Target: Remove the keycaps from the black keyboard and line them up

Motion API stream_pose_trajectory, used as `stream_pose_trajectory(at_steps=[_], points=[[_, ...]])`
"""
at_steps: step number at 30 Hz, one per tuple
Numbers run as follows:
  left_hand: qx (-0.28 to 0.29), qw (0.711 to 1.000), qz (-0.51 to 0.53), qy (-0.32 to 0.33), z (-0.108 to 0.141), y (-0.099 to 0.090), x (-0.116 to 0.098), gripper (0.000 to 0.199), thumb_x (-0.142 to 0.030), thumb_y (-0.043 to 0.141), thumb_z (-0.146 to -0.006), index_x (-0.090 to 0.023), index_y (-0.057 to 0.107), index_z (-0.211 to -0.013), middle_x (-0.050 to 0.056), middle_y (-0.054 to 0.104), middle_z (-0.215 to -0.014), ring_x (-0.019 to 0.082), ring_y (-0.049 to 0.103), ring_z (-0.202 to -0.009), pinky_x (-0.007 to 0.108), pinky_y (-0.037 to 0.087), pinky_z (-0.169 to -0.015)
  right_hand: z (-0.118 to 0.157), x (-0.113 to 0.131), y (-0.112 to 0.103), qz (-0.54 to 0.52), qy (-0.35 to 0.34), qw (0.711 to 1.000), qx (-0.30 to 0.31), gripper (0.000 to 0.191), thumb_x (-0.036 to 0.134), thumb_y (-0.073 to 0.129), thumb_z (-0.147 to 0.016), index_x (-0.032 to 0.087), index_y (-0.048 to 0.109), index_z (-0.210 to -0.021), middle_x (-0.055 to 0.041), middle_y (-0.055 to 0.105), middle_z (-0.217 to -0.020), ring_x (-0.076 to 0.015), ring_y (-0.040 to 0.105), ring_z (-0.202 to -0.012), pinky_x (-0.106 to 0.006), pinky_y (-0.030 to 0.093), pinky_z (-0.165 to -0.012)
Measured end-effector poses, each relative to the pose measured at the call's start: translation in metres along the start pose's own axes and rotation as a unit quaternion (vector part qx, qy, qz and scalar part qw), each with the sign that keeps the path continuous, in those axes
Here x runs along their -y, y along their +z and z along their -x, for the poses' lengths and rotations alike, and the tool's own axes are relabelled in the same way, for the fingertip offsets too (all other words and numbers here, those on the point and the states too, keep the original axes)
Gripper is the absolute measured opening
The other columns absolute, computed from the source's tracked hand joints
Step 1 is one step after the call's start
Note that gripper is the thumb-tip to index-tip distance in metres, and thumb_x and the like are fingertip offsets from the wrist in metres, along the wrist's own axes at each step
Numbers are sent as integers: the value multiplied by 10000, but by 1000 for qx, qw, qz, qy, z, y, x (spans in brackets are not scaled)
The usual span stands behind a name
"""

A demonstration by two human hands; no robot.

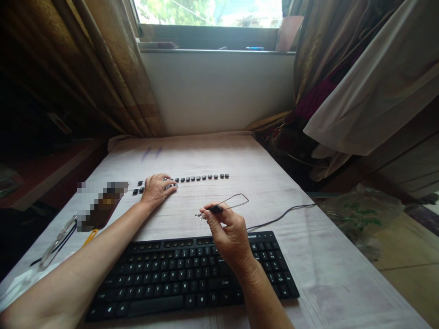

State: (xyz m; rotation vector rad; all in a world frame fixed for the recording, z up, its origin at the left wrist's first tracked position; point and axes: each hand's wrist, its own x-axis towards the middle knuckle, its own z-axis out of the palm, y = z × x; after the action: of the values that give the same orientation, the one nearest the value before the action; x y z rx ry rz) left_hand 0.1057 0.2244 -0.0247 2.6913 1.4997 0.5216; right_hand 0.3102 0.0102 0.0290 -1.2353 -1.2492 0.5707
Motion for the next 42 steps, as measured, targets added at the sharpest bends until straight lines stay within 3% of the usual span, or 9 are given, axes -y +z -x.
stream_pose_trajectory(at_steps=[12, 19, 26, 32, 37, 42], points=[[7, 1000, 3, -1, 1, -1, 2, 183, -355, 680, -818, -312, 762, -976, 60, 674, -1164, 288, 541, -1121, 437, 327, -958, 0, -3, 0, -13, -24, 999, -19, 93, 268, 637, -883, 211, 667, -950, -51, 774, -840, -191, 734, -696, -350, 632, -682], [-4, 1000, 13, -1, 13, -8, -1, 237, -306, 681, -819, -268, 744, -1045, 85, 675, -1177, 298, 553, -1123, 440, 338, -958, 0, -5, -1, -30, 4, 999, -37, 86, 269, 660, -866, 222, 675, -936, -32, 771, -826, -175, 728, -679, -320, 623, -658], [-36, 999, 40, 1, 70, -31, -7, 256, -320, 591, -886, -249, 716, -1098, 80, 695, -1160, 277, 580, -1117, 427, 358, -973, -3, -2, -5, -27, 28, 999, -38, 171, 354, 680, -840, 196, 680, -908, -37, 733, -753, -180, 713, -647, -323, 618, -641], [-24, 993, 114, -1, 136, -49, -14, 279, -418, 517, -926, -264, 723, -1034, 37, 748, -1048, 244, 658, -999, 396, 437, -906, 7, 4, -3, -25, 76, 997, 21, 205, 381, 674, -827, 191, 657, -902, -21, 712, -717, -173, 701, -631, -308, 600, -628], [-44, 992, 118, -22, 175, -55, -19, 323, -457, 475, -945, -266, 718, -1038, 37, 749, -1051, 251, 668, -1004, 411, 453, -907, 33, -5, 3, 0, 93, 995, 44, 182, 362, 646, -843, 184, 670, -872, -41, 722, -731, -187, 697, -644, -307, 577, -620], [-79, 987, 129, -50, 197, -52, -7, 368, -496, 464, -945, -242, 729, -974, 48, 760, -986, 249, 687, -937, 407, 498, -876, 47, -4, 13, 18, 64, 995, 71, 129, 306, 616, -874, 195, 679, -857, -43, 740, -775, -181, 703, -697, -298, 570, -675]])
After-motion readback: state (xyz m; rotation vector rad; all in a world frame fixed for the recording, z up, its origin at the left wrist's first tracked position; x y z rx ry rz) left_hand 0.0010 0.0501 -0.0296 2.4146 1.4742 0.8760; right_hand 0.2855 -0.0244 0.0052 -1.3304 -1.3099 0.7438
